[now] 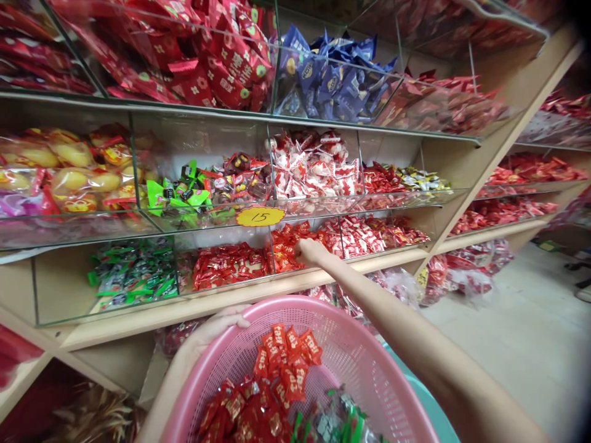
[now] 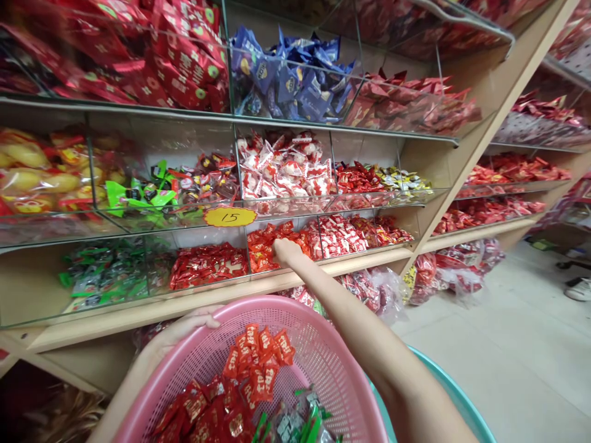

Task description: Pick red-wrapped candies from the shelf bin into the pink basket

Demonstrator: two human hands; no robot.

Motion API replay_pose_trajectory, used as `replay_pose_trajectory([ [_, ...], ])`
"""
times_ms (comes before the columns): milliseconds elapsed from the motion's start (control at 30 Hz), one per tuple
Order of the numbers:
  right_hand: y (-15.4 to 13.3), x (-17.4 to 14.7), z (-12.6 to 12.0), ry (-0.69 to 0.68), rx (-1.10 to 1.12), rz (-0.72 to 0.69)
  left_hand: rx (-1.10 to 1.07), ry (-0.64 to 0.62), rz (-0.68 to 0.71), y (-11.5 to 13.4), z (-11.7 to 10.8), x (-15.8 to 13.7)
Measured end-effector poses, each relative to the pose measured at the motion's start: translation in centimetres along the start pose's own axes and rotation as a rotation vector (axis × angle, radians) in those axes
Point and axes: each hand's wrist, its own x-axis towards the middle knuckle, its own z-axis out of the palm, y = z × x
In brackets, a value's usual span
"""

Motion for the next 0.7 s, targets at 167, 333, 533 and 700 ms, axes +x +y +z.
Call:
replay_pose_trajectory([
  [167, 2.0, 0.2, -0.8, 0.075, 0.075, -0.025, 0.005, -0.003, -0.012, 0.1, 0.2, -0.1],
  [333, 3.4, -0.9, -2.2, 0.088, 0.194, -0.089, -0.003, -0.036, 0.032, -0.3, 0.2, -0.1],
  [533, 3.4, -4.6, -3.8, 0.145, 0.417, -0.204, -0.002, 0.057, -0.052, -0.4, -0.2, 0.1],
  [700, 2.2, -8.3, -3.5, 0.062, 0.489, -0.328, -0.028, 0.061, -0.031, -0.7, -0.5, 0.1],
])
